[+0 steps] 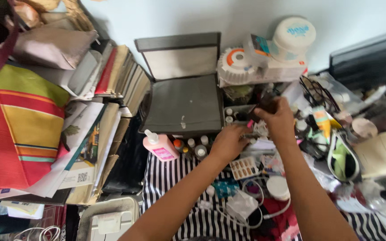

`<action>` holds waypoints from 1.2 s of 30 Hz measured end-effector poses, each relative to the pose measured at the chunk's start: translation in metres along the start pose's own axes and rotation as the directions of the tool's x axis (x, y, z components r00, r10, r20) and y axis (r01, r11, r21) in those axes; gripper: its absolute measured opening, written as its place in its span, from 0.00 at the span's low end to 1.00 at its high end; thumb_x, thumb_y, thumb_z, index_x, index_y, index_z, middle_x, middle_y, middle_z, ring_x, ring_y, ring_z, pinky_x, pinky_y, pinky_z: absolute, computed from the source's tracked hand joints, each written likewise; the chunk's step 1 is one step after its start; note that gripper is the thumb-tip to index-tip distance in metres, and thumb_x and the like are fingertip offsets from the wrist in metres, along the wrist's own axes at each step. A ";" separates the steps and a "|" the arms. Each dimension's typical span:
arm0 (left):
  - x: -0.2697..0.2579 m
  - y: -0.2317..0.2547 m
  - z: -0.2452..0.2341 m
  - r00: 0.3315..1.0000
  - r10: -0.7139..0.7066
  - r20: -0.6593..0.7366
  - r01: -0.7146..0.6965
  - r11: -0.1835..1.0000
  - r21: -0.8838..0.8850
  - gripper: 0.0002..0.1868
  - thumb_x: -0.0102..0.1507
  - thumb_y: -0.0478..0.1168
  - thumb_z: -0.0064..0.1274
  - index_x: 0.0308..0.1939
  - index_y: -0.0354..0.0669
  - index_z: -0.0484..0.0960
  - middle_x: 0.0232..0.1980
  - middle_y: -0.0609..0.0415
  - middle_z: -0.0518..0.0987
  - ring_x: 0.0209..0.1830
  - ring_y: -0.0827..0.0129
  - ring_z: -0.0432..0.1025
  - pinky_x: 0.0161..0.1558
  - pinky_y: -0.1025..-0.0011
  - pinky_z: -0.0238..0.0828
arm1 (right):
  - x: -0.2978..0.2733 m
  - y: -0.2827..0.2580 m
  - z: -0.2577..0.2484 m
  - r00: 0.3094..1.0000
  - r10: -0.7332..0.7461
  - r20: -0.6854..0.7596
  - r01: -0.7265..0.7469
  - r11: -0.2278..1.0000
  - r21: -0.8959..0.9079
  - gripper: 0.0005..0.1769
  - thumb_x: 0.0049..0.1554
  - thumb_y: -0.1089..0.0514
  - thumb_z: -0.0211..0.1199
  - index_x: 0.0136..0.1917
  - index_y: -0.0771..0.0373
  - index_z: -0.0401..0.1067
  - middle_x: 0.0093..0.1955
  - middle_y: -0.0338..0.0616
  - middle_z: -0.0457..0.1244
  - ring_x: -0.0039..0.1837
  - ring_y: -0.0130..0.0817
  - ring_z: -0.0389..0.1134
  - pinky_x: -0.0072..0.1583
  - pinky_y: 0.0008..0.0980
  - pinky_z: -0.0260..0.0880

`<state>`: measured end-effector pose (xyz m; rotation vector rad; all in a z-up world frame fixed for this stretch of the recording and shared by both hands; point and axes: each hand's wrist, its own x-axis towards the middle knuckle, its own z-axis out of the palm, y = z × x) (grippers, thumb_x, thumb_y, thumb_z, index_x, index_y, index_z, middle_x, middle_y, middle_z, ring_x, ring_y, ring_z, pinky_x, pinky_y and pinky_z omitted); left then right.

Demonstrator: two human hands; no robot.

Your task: The person organizes a cluttered collection of personal items on a striped surface. They pick up and place down various objects including bottles, a pill blister pack, a hairbrush, and a mesh organizer, moving them into different positions.

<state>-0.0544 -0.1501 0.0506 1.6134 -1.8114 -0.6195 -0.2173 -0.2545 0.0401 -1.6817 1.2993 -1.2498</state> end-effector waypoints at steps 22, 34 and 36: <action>-0.005 -0.029 0.038 0.951 0.182 0.248 -0.269 0.884 0.383 0.07 0.62 0.41 0.57 0.42 0.57 0.87 0.49 0.60 0.84 0.74 0.53 0.60 0.76 0.42 0.38 | -0.062 -0.010 -0.046 0.986 0.050 0.160 -0.054 0.998 0.017 0.33 0.50 0.69 0.70 0.66 0.57 0.63 0.51 0.42 0.70 0.52 0.31 0.70 0.53 0.31 0.71; -0.007 -0.018 0.027 0.952 0.147 0.269 -0.248 0.884 0.395 0.06 0.62 0.45 0.59 0.41 0.58 0.87 0.50 0.58 0.83 0.76 0.52 0.57 0.77 0.38 0.33 | -0.101 0.023 -0.020 0.903 -0.415 0.107 0.396 0.710 -0.582 0.17 0.49 0.59 0.71 0.54 0.52 0.77 0.57 0.43 0.67 0.60 0.50 0.64 0.60 0.45 0.66; -0.009 -0.016 0.025 0.954 0.143 0.263 -0.242 0.887 0.394 0.06 0.62 0.45 0.59 0.41 0.58 0.88 0.51 0.58 0.82 0.77 0.51 0.57 0.77 0.38 0.33 | -0.105 0.022 -0.016 0.899 -0.432 0.075 0.373 0.666 -0.646 0.18 0.47 0.58 0.71 0.53 0.48 0.79 0.58 0.45 0.66 0.60 0.51 0.63 0.59 0.45 0.65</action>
